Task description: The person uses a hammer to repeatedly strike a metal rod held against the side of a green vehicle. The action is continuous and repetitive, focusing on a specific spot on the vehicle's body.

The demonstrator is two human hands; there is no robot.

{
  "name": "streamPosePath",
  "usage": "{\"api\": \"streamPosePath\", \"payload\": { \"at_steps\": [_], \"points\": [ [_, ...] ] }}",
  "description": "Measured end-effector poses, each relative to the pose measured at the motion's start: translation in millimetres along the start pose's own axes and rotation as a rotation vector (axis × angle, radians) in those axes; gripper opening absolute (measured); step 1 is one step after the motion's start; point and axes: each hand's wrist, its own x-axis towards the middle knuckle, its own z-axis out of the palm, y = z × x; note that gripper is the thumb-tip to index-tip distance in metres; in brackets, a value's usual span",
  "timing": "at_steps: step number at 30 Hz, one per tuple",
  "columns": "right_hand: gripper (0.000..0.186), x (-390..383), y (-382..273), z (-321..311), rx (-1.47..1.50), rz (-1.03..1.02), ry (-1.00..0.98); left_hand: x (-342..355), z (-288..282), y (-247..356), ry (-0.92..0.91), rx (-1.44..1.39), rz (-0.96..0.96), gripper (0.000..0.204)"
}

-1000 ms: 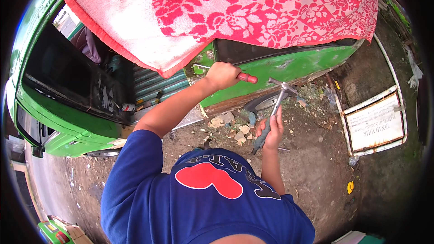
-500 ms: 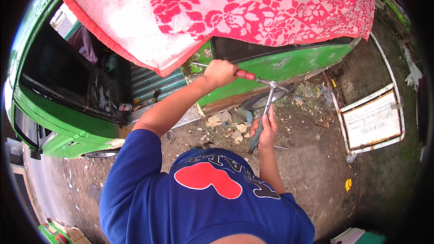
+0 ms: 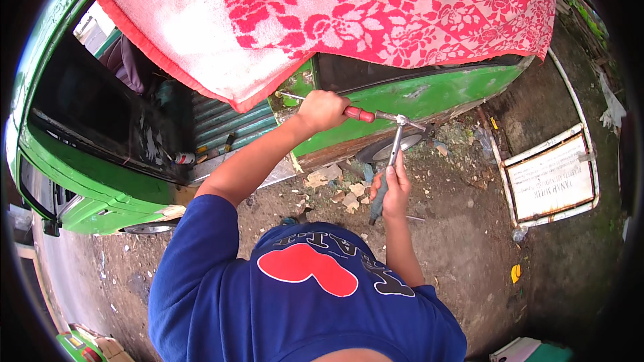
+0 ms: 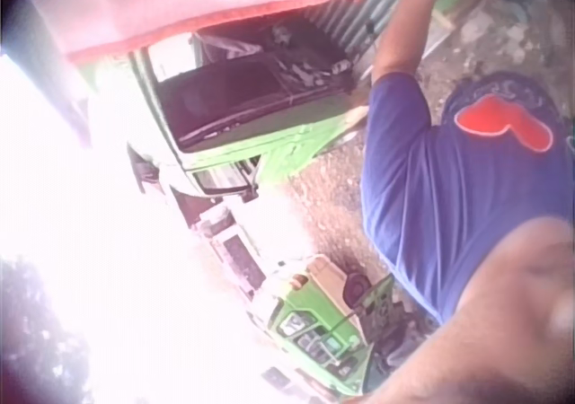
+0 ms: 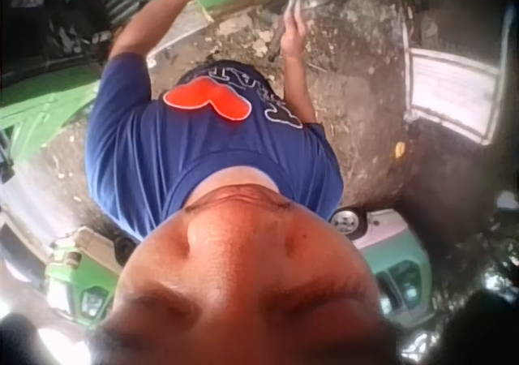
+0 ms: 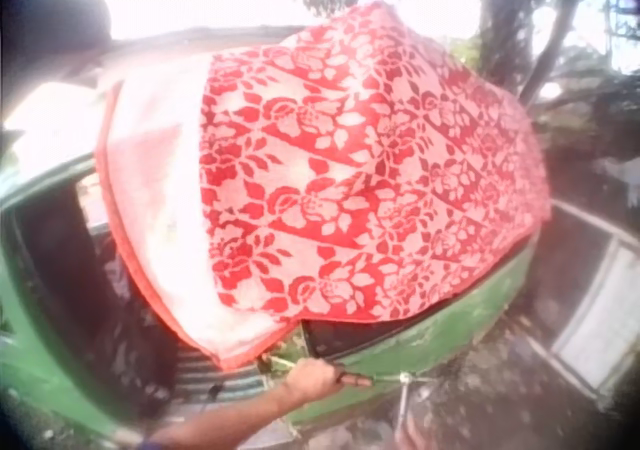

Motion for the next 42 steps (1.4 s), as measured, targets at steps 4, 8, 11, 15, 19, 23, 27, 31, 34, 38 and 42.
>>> {"api": "streamPosePath", "payload": {
  "at_steps": [4, 8, 11, 15, 19, 23, 27, 31, 34, 38, 42],
  "points": [
    [0.055, -9.3, -10.9, -1.1, 0.097, -0.045, 0.085, -8.8, 6.3, -0.4, 0.058, -0.032, 0.039, 0.019],
    [0.055, -17.5, -18.1, -2.9, 0.216, -0.150, 0.120, -9.7, -3.1, -1.2, 0.086, -0.026, 0.003, 0.018],
    [0.057, -18.2, -2.5, -8.8, 0.030, -0.063, 0.021, -5.0, -2.2, 3.9, 0.097, -0.018, 0.010, 0.019],
    [0.056, -21.8, -17.3, 3.1, 0.204, -0.156, 0.107, -7.4, 1.0, -2.4, 0.126, -0.054, 0.014, 0.018],
    [0.058, -11.0, -1.6, 2.5, 0.043, -0.106, 0.036, -2.8, -5.1, 2.3, 0.048, -0.004, 0.013, 0.019],
    [0.057, -10.0, -13.9, 6.2, 0.117, -0.105, 0.067, -8.9, 5.4, -2.7, 0.119, -0.055, -0.027, 0.017],
    [0.054, -7.7, -2.8, 12.7, 0.104, -0.066, 0.045, -5.8, 5.3, -2.7, 0.140, -0.039, -0.004, 0.018],
    [0.054, -7.1, -5.3, -5.6, 0.022, -0.057, 0.021, -7.9, 7.7, -2.7, 0.132, -0.037, -0.012, 0.018],
    [0.055, -9.4, -14.7, -9.5, 0.090, -0.082, 0.060, -13.3, 12.8, -5.0, 0.186, -0.041, -0.003, 0.018],
    [0.055, -12.7, -15.6, -16.6, 0.100, -0.058, 0.063, -20.0, 14.7, -7.3, 0.293, -0.056, 0.022, 0.016],
    [0.055, -13.8, -14.6, -14.5, 0.073, -0.010, 0.035, -26.4, 8.0, -8.2, 0.360, -0.080, 0.071, 0.014]
  ]
}}
